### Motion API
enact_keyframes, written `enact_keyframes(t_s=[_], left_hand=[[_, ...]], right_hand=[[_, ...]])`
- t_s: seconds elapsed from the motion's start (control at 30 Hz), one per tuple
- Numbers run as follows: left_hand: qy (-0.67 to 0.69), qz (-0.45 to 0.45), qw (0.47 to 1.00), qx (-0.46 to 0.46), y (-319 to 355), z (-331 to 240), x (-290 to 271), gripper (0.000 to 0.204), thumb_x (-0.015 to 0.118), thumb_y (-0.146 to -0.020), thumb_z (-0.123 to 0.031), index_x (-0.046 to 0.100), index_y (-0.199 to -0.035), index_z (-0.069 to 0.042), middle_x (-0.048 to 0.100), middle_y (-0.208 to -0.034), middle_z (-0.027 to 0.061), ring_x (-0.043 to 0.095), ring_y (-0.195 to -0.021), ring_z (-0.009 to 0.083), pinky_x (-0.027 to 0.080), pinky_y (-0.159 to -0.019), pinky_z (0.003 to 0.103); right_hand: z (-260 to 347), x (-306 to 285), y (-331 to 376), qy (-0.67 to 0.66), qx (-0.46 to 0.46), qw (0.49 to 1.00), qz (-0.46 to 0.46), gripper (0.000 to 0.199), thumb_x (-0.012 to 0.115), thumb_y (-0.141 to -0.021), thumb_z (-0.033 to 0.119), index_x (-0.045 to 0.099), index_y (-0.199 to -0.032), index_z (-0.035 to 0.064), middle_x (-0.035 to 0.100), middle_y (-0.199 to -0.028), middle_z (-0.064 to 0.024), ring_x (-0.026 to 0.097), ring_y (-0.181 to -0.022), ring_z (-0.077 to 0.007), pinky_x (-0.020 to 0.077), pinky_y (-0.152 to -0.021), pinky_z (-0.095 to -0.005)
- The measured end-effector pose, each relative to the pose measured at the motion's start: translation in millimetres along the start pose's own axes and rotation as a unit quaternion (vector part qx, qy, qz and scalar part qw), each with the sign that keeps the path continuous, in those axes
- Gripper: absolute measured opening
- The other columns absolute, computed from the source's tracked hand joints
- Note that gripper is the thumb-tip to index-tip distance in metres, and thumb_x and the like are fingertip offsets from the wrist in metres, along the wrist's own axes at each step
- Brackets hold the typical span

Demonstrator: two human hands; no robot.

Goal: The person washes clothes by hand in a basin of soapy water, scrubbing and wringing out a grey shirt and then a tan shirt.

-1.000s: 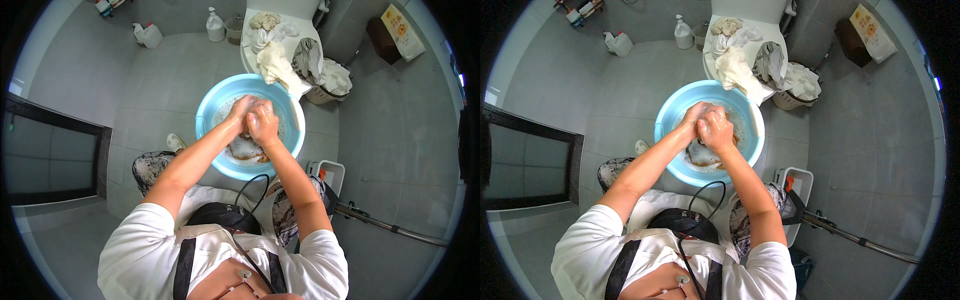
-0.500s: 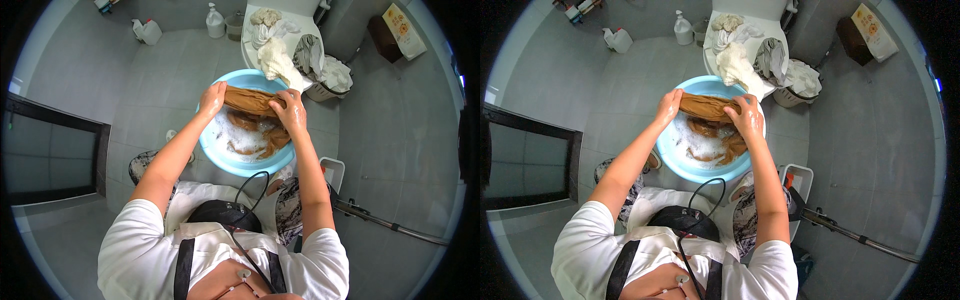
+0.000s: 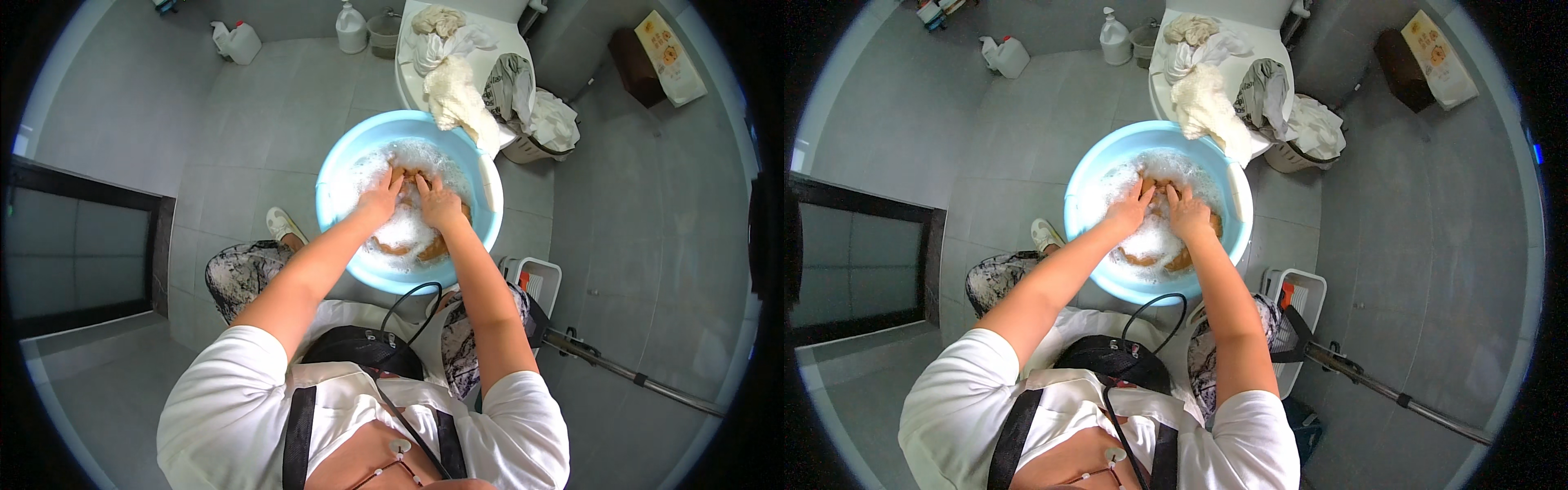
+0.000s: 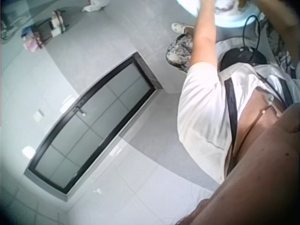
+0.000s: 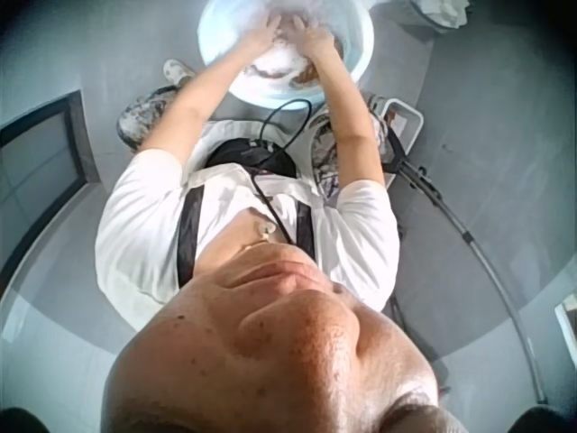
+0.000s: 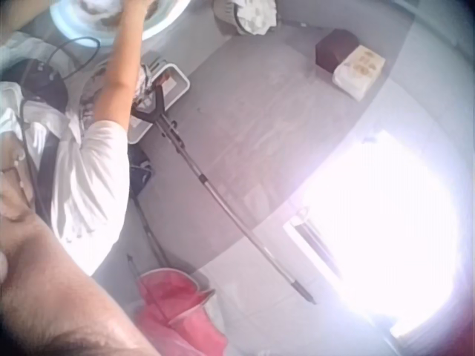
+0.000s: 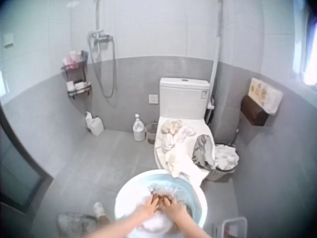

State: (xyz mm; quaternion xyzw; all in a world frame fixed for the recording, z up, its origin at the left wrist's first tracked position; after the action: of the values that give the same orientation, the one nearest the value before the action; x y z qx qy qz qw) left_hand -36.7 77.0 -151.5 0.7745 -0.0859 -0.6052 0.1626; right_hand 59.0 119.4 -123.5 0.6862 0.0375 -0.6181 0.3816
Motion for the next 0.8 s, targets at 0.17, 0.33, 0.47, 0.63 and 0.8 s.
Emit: enact_keyframes(t_s=[0.17,0.33,0.47,0.63,0.8], left_hand=[[-0.020,0.164,0.985,-0.041,-12,15,42,0.052,0.038,-0.082,-0.008,0.028,-0.133,-0.009,0.048,-0.119,0.0170,0.047,-0.110,0.0284,0.038,-0.091,0.038],[0.006,-0.018,1.000,-0.018,1,19,15,0.037,0.046,-0.077,-0.004,0.050,-0.114,-0.006,0.053,-0.111,0.0154,0.048,-0.105,0.0317,0.039,-0.090,0.039],[0.005,-0.277,0.960,0.048,28,-1,-49,0.033,0.052,-0.076,-0.007,0.055,-0.109,-0.010,0.043,-0.124,0.0126,0.041,-0.114,0.0308,0.035,-0.095,0.039],[0.203,-0.125,0.971,-0.027,20,16,-20,0.031,0.051,-0.079,-0.022,0.055,-0.107,-0.010,0.043,-0.124,0.0127,0.044,-0.111,0.0310,0.037,-0.092,0.041],[0.151,0.052,0.986,-0.046,25,4,-6,0.032,0.048,-0.081,-0.026,0.056,-0.109,-0.012,0.061,-0.092,0.0139,0.057,-0.091,0.0275,0.042,-0.082,0.041]], right_hand=[[-9,65,-37,0.029,-0.030,0.993,0.112,0.046,0.037,-0.085,0.019,0.037,-0.130,0.0109,0.038,-0.133,-0.0107,0.039,-0.120,-0.0275,0.0321,-0.097,-0.0385],[-3,55,-31,0.119,-0.062,0.988,0.080,0.034,0.041,-0.085,0.023,0.057,-0.111,0.0094,0.049,-0.124,-0.0081,0.045,-0.115,-0.0263,0.0378,-0.092,-0.0353],[-22,28,-18,-0.054,0.026,0.998,-0.002,0.031,0.042,-0.084,0.023,0.060,-0.103,0.0062,0.053,-0.115,-0.0168,0.053,-0.103,-0.0283,0.0428,-0.085,-0.0370],[-44,-20,22,-0.501,0.052,0.863,-0.047,0.035,0.046,-0.084,0.027,0.054,-0.104,-0.0016,0.057,-0.105,-0.0177,0.057,-0.092,-0.0292,0.0445,-0.081,-0.0390],[-43,-25,56,-0.908,0.028,0.419,0.009,0.036,0.047,-0.087,0.032,0.053,-0.107,0.0024,0.060,-0.097,-0.0099,0.058,-0.086,-0.0231,0.0475,-0.076,-0.0337]])
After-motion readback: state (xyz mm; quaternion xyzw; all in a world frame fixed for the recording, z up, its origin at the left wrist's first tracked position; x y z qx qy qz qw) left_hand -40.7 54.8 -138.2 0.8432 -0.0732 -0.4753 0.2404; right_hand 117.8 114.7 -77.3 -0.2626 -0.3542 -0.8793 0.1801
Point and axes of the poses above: each hand's wrist, its own y-axis away from the middle knuckle, its own x-axis out of the palm, z = x × y, the point moved 9 cm from there along -y, towards the middle knuckle
